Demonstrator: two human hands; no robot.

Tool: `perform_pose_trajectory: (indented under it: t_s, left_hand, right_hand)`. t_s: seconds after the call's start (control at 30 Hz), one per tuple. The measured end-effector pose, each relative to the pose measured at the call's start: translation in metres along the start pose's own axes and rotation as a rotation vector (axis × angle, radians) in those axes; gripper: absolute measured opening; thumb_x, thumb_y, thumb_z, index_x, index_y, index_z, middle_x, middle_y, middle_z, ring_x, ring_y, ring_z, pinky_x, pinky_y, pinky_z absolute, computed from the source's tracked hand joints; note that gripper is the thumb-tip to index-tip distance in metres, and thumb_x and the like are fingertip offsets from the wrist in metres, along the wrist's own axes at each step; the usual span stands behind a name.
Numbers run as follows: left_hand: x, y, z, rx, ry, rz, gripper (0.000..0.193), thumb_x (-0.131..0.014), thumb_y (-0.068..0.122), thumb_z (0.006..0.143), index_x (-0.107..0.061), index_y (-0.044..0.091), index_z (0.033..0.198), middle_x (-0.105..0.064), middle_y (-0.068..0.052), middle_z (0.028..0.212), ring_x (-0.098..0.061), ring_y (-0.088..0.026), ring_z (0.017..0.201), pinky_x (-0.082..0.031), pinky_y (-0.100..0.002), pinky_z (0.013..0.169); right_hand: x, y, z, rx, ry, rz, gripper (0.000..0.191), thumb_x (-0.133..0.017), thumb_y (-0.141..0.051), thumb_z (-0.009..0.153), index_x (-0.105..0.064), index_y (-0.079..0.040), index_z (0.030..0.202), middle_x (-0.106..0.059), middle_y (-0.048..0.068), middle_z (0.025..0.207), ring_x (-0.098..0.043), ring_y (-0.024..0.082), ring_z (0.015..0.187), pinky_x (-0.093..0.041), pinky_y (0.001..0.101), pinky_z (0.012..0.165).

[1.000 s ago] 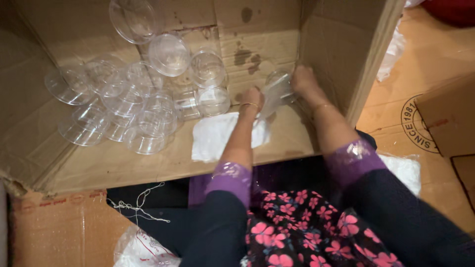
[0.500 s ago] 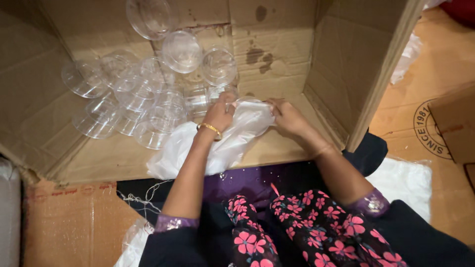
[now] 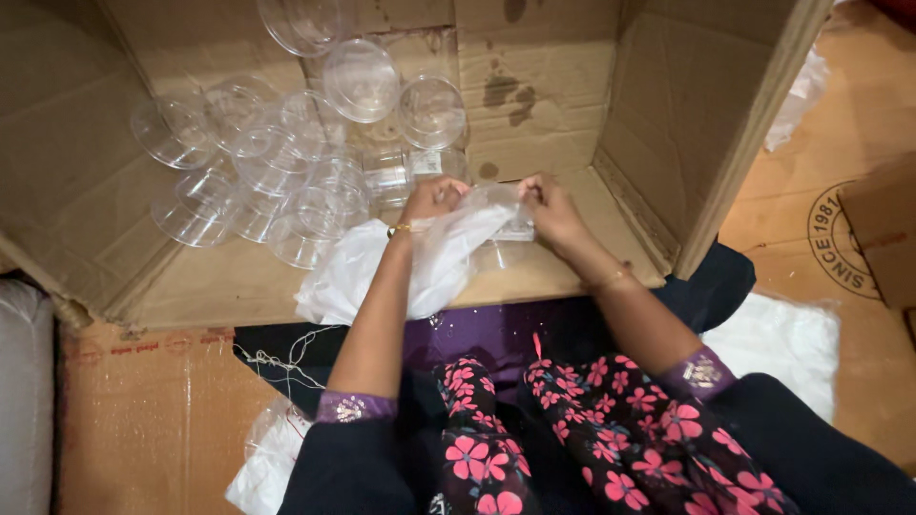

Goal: The person sits on the floor in front of a large cardboard box of clear plastic cups and packs them into plastic bags by hand. They open each bag, place cups inside, set filled bags aside, and continue bagging the remaining cups one group at a time.

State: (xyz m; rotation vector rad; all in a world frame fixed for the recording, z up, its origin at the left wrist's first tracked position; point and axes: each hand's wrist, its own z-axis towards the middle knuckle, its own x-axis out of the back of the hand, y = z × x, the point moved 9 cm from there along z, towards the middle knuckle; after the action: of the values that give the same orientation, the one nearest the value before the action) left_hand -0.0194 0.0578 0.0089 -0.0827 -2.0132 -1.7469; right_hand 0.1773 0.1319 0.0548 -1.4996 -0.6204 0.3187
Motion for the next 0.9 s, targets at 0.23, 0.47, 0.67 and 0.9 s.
perform_pose_trajectory:
  t_s: [0.23,0.47,0.67,0.9]
  left_hand:
    - [0.027,0.022,-0.009,-0.574,-0.095,0.328,0.030,-0.067,0.007,0.091,-0.074,0.008,0.120,-0.076,-0.009,0.106,-0.069,-0.021,0.092,-0.055,-0.033,0.082]
    - [0.007,-0.064,-0.012,0.392,-0.351,-0.003,0.040,-0.070,0.031,0.092,-0.065,0.007,0.124,-0.069,-0.014,0.109,-0.066,-0.029,0.095,-0.058,-0.045,0.080]
    - [-0.002,-0.046,-0.035,0.098,-0.060,0.407,0.035,-0.065,0.022,0.088,-0.075,0.004,0.116,-0.074,-0.022,0.106,-0.071,-0.035,0.101,-0.056,-0.042,0.090]
    - [0.017,-0.010,-0.053,-0.013,0.197,-0.045,0.046,-0.054,0.013,0.093,-0.057,0.007,0.139,-0.069,-0.014,0.119,-0.069,-0.025,0.104,-0.050,-0.037,0.093]
  right_hand:
    - [-0.035,0.021,0.015,-0.407,-0.205,0.439,0.015,-0.054,-0.007,0.098,-0.066,0.000,0.092,-0.061,0.003,0.070,-0.053,0.013,0.051,-0.040,0.0290,0.042]
    - [-0.029,0.027,0.011,-0.374,-0.185,0.449,0.015,-0.062,-0.004,0.091,-0.069,0.001,0.103,-0.070,0.004,0.080,-0.061,0.011,0.057,-0.042,0.0275,0.043]
    - [-0.031,0.039,0.000,-0.243,-0.269,0.141,0.036,-0.069,-0.022,0.092,-0.067,-0.009,0.126,-0.071,-0.002,0.105,-0.061,0.008,0.079,-0.050,0.0248,0.060]
    - [-0.009,0.001,-0.001,0.141,-0.037,-0.047,0.042,-0.072,-0.019,0.093,-0.063,-0.004,0.131,-0.069,0.006,0.120,-0.064,0.015,0.106,-0.054,0.0321,0.089]
